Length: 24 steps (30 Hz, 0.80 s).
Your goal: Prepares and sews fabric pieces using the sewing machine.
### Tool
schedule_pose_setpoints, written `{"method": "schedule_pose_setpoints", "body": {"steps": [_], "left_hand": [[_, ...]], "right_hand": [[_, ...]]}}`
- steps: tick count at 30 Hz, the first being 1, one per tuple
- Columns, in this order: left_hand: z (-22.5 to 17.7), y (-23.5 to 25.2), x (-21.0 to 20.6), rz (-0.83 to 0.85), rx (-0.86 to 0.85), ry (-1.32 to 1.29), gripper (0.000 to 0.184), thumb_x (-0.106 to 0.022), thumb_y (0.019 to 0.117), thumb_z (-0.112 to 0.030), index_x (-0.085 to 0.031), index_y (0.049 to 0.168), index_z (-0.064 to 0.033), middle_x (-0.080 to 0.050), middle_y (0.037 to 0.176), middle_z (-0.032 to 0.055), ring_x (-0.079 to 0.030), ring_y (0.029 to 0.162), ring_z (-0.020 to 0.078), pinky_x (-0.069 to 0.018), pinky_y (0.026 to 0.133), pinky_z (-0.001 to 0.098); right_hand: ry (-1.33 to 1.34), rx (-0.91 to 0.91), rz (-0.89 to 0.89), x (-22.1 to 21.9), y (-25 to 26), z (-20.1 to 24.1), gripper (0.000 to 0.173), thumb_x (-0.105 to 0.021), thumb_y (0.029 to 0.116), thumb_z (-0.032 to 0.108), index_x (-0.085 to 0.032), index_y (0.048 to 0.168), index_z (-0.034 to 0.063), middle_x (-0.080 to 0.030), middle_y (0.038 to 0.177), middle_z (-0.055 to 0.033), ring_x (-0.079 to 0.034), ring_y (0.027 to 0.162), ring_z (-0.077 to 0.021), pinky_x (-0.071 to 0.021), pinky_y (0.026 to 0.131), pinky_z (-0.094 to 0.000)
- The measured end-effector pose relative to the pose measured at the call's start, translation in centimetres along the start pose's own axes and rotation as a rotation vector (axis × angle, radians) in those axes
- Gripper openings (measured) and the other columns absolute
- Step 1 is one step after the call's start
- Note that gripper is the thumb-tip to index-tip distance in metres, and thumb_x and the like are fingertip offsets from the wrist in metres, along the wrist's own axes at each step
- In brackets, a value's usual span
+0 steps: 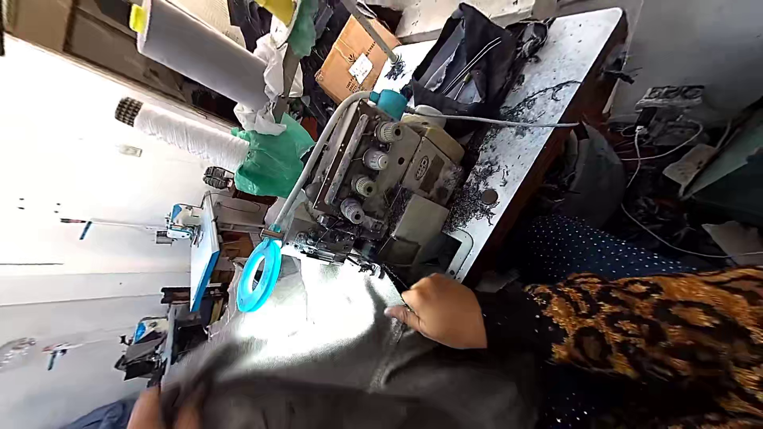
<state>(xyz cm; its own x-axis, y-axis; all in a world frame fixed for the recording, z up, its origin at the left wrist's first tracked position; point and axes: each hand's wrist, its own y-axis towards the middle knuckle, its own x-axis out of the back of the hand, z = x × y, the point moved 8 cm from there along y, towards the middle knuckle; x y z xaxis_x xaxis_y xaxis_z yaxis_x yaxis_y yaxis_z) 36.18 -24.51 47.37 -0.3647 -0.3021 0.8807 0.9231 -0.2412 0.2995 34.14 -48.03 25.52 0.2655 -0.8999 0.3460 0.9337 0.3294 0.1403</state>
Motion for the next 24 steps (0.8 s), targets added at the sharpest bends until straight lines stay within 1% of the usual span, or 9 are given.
{"method": "schedule_pose_setpoints", "body": {"steps": [2, 5, 6, 8, 11, 13, 14, 18, 24], "left_hand": [[-2.3, 5.7, -0.8, 0.016, 0.043, 0.002, 0.042, -0.052, 0.1036, -0.017, -0.056, 0.13, 0.0158, -0.06, 0.123, 0.041, -0.059, 0.117, 0.0595, -0.0424, 0.098, 0.0729], [-6.9, 7.1, 0.5, -0.295, 0.011, -0.13, 0.044, -0.058, 0.1001, -0.014, -0.056, 0.133, 0.0146, -0.05, 0.137, 0.0442, -0.045, 0.131, 0.0622, -0.0337, 0.111, 0.0675], [-9.1, 5.2, 1.0, -0.407, -0.017, -0.184, 0.046, -0.06, 0.0983, -0.015, -0.056, 0.132, 0.0168, -0.052, 0.134, 0.0441, -0.05, 0.128, 0.0591, -0.0395, 0.109, 0.0607], [-15.2, -0.2, 0.0, -0.43, -0.046, -0.351, 0.044, -0.066, 0.0935, -0.011, -0.056, 0.118, 0.0237, -0.061, 0.11, 0.0397, -0.063, 0.095, 0.0411, -0.0534, 0.085, 0.0439], [-21.1, -6.0, -7.2, -0.13, 0.057, -0.651, 0.052, -0.079, 0.0833, -0.015, -0.057, 0.118, 0.0184, -0.067, 0.092, 0.0243, -0.066, 0.077, 0.0253, -0.0569, 0.069, 0.0385], [-21.0, -7.6, -9.8, -0.138, 0.142, -0.688, 0.046, -0.075, 0.0813, -0.011, -0.062, 0.119, 0.0116, -0.068, 0.081, 0.0125, -0.062, 0.062, 0.0096, -0.0536, 0.059, 0.025], [-20.7, -7.8, -9.8, -0.163, 0.136, -0.687, 0.039, -0.071, 0.0836, -0.006, -0.064, 0.118, 0.0115, -0.069, 0.08, 0.0129, -0.062, 0.06, 0.0071, -0.0527, 0.058, 0.0218], [-19.2, -7.6, -7.8, -0.2, 0.061, -0.605, 0.029, -0.057, 0.0867, 0.003, -0.072, 0.11, 0.012, -0.074, 0.092, 0.0221, -0.07, 0.079, 0.0195, -0.0562, 0.078, 0.0288], [-22.0, -8.4, -6.9, -0.235, -0.043, -0.359, 0.031, -0.057, 0.0847, 0.004, -0.076, 0.109, 0.0083, -0.066, 0.073, 0.0173, -0.064, 0.066, 0.029, -0.053, 0.062, 0.0387]], "right_hand": [[0.049, -0.065, 0.027, 0.6, 0.5, 0.1, 0.055, -0.039, 0.1116, 0.035, -0.063, 0.092, -0.0106, -0.064, 0.084, -0.0259, -0.066, 0.087, -0.042, -0.0495, 0.078, -0.0571], [0.09, 0.037, -0.062, 0.6, -0.5, -0.3, 0.045, -0.043, 0.1103, 0.025, -0.062, 0.09, -0.0099, -0.063, 0.082, -0.0249, -0.065, 0.084, -0.0405, -0.05, 0.076, -0.0554], [0.086, 0.1, -0.092, 0.1, -1.3, -0.5, 0.041, -0.046, 0.1089, 0.021, -0.064, 0.091, -0.0107, -0.066, 0.086, -0.0265, -0.068, 0.088, -0.0427, -0.0521, 0.081, -0.0569], [0.065, 0.217, -0.161, -1.7, -3.3, -1.0, 0.039, -0.051, 0.106, 0.019, -0.066, 0.085, -0.0106, -0.067, 0.086, -0.0276, -0.068, 0.092, -0.0461, -0.0521, 0.087, -0.0601], [0.096, 0.326, -0.307, -3.4, -5.1, -1.6, 0.031, -0.059, 0.0956, 0.016, -0.063, 0.071, -0.0026, -0.065, 0.072, -0.0199, -0.07, 0.073, -0.0373, -0.0564, 0.07, -0.0533], [0.207, 0.302, -0.256, -3.6, -5.3, -1.9, 0.028, -0.06, 0.0939, 0.012, -0.064, 0.072, -0.005, -0.062, 0.069, -0.0203, -0.066, 0.065, -0.0355, -0.0534, 0.059, -0.0497], [0.268, 0.283, -0.233, -3.5, -5.2, -2.0, 0.027, -0.056, 0.0947, 0.011, -0.065, 0.077, -0.0062, -0.061, 0.067, -0.0202, -0.064, 0.062, -0.0342, -0.0505, 0.057, -0.0477], [0.484, 0.135, -0.072, -2.5, -4.5, -2.8, 0.037, -0.042, 0.0967, 0.0, -0.072, 0.118, -0.0051, -0.074, 0.102, -0.0243, -0.071, 0.091, -0.0329, -0.0535, 0.082, -0.0484], [0.465, 0.201, -0.099, -2.3, -5.1, -2.8, 0.032, -0.046, 0.0944, -0.002, -0.072, 0.113, -0.0055, -0.073, 0.095, -0.0243, -0.071, 0.085, -0.0342, -0.0537, 0.077, -0.0494]]}}
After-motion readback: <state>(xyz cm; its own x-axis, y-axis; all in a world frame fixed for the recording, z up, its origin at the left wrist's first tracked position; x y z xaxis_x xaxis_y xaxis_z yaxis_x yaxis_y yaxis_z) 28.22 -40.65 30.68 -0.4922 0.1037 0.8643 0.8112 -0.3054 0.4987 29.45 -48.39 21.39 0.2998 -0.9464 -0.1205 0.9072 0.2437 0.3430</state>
